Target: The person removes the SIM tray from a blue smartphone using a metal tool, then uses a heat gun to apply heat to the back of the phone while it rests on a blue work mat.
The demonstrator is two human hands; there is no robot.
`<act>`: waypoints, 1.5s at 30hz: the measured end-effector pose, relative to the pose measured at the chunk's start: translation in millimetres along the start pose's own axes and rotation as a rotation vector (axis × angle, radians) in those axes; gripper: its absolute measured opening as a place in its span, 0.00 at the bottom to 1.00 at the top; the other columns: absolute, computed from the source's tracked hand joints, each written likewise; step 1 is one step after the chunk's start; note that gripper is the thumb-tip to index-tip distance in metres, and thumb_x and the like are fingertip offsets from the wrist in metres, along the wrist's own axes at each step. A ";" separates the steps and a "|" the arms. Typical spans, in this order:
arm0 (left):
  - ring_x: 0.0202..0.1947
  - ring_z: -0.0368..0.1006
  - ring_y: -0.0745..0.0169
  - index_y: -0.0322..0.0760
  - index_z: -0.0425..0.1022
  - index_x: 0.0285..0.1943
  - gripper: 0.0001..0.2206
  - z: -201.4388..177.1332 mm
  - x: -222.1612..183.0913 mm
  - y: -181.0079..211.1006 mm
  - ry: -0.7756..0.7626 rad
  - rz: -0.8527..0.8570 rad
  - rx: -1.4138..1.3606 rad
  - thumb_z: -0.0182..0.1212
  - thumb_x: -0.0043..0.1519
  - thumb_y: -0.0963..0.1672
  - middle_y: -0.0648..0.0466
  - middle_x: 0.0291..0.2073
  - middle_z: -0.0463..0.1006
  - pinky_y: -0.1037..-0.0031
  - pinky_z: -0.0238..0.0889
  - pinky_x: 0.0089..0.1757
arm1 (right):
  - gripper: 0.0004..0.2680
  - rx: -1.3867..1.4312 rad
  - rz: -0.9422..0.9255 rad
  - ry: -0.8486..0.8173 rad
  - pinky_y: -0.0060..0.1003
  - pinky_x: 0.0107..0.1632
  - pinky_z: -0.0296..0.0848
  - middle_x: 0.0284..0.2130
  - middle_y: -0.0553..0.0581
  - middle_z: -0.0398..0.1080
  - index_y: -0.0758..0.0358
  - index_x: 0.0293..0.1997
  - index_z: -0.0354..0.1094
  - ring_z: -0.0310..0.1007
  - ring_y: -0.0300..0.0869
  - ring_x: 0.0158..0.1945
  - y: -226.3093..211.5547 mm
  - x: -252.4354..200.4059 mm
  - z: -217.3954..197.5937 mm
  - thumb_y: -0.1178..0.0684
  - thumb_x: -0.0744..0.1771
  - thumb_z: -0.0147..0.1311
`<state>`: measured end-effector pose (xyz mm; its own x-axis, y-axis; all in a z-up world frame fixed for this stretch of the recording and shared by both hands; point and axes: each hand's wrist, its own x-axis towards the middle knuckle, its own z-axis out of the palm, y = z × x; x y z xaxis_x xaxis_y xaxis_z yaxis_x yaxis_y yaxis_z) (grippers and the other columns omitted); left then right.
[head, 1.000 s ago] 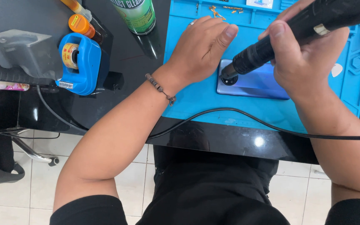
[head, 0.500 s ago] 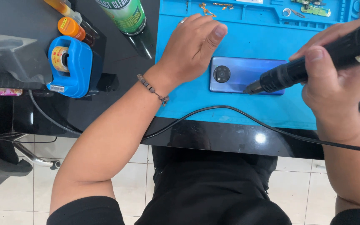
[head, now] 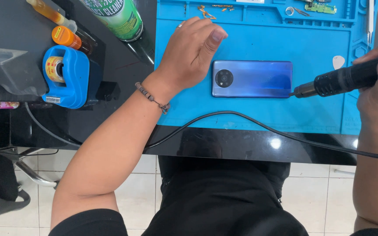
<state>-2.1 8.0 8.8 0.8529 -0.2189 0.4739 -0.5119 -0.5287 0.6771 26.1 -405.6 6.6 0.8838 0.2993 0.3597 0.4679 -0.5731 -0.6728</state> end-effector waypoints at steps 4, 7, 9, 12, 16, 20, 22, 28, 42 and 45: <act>0.34 0.65 0.54 0.36 0.77 0.41 0.33 -0.7 -0.3 -0.4 -0.001 0.009 0.003 0.22 0.74 0.56 0.55 0.29 0.69 0.64 0.56 0.40 | 0.22 0.134 0.131 0.010 0.38 0.51 0.65 0.49 0.59 0.64 0.66 0.58 0.65 0.67 0.46 0.53 109.1 4.5 -4.4 0.32 0.82 0.38; 0.33 0.65 0.55 0.37 0.76 0.40 0.33 -0.4 -0.3 -1.1 0.007 0.018 -0.005 0.22 0.74 0.56 0.56 0.28 0.68 0.64 0.57 0.40 | 0.18 0.087 0.016 -0.042 0.43 0.62 0.66 0.52 0.63 0.62 0.68 0.63 0.59 0.65 0.51 0.56 74.3 21.6 1.5 0.39 0.85 0.32; 0.31 0.61 0.56 0.38 0.69 0.35 0.30 0.9 -0.7 -2.3 0.012 0.021 -0.008 0.22 0.74 0.57 0.56 0.26 0.64 0.65 0.55 0.39 | 0.20 0.075 0.001 -0.055 0.40 0.55 0.63 0.50 0.63 0.62 0.69 0.64 0.60 0.63 0.48 0.50 71.4 33.5 5.3 0.37 0.84 0.31; 0.29 0.56 0.58 0.40 0.59 0.29 0.28 1.8 -0.3 -1.8 0.024 0.030 -0.017 0.23 0.74 0.56 0.57 0.24 0.59 0.66 0.51 0.37 | 0.18 0.060 -0.013 -0.057 0.39 0.51 0.61 0.49 0.63 0.61 0.70 0.62 0.60 0.62 0.47 0.48 28.0 51.0 19.5 0.41 0.85 0.30; 0.29 0.56 0.56 0.40 0.58 0.29 0.27 0.8 -1.0 -1.0 0.038 0.035 -0.010 0.23 0.74 0.56 0.56 0.24 0.60 0.65 0.52 0.38 | 0.04 -0.467 -0.428 -0.143 0.52 0.60 0.66 0.51 0.76 0.66 0.83 0.61 0.68 0.66 0.64 0.53 -38.4 68.3 21.7 0.76 0.79 0.51; 0.30 0.61 0.51 0.38 0.59 0.29 0.27 1.4 -0.6 -1.3 0.042 0.026 -0.022 0.23 0.74 0.55 0.55 0.24 0.61 0.56 0.64 0.55 | 0.18 0.215 0.003 0.026 0.37 0.39 0.63 0.36 0.63 0.68 0.72 0.49 0.66 0.63 0.45 0.34 -67.7 79.5 77.6 0.44 0.83 0.40; 0.28 0.57 0.53 0.38 0.58 0.28 0.26 1.6 -0.4 -2.0 0.059 0.045 -0.022 0.24 0.74 0.54 0.55 0.23 0.61 0.61 0.63 0.49 | 0.17 0.231 -0.121 0.030 0.39 0.38 0.64 0.31 0.67 0.66 0.80 0.44 0.70 0.65 0.48 0.30 -89.2 84.2 90.2 0.55 0.82 0.43; 0.29 0.54 0.55 0.39 0.56 0.28 0.26 -0.3 -1.5 -2.4 0.057 0.015 -0.030 0.24 0.73 0.55 0.56 0.24 0.59 0.64 0.53 0.38 | 0.08 0.334 -0.280 0.036 0.45 0.47 0.74 0.33 0.72 0.73 0.78 0.43 0.64 0.77 0.54 0.37 -136.3 91.0 117.4 0.63 0.77 0.53; 0.27 0.56 0.57 0.40 0.58 0.27 0.28 -1.6 0.4 -0.4 0.060 0.054 -0.002 0.21 0.73 0.56 0.56 0.23 0.60 0.66 0.50 0.35 | 0.11 0.219 -0.383 -0.012 0.51 0.54 0.69 0.36 0.75 0.68 0.85 0.47 0.62 0.71 0.59 0.42 -134.0 76.7 96.2 0.61 0.80 0.49; 0.28 0.54 0.57 0.40 0.57 0.27 0.28 -1.1 0.2 0.0 0.045 0.038 0.004 0.21 0.73 0.56 0.56 0.24 0.60 0.66 0.49 0.35 | 0.10 0.310 -0.334 0.015 0.46 0.47 0.69 0.36 0.75 0.70 0.82 0.46 0.62 0.70 0.56 0.37 -144.8 78.1 104.2 0.61 0.79 0.50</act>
<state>-2.1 8.9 9.5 0.8274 -0.2017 0.5241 -0.5432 -0.5242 0.6558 27.9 -219.7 64.8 0.6849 0.4168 0.5977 0.7088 -0.1909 -0.6791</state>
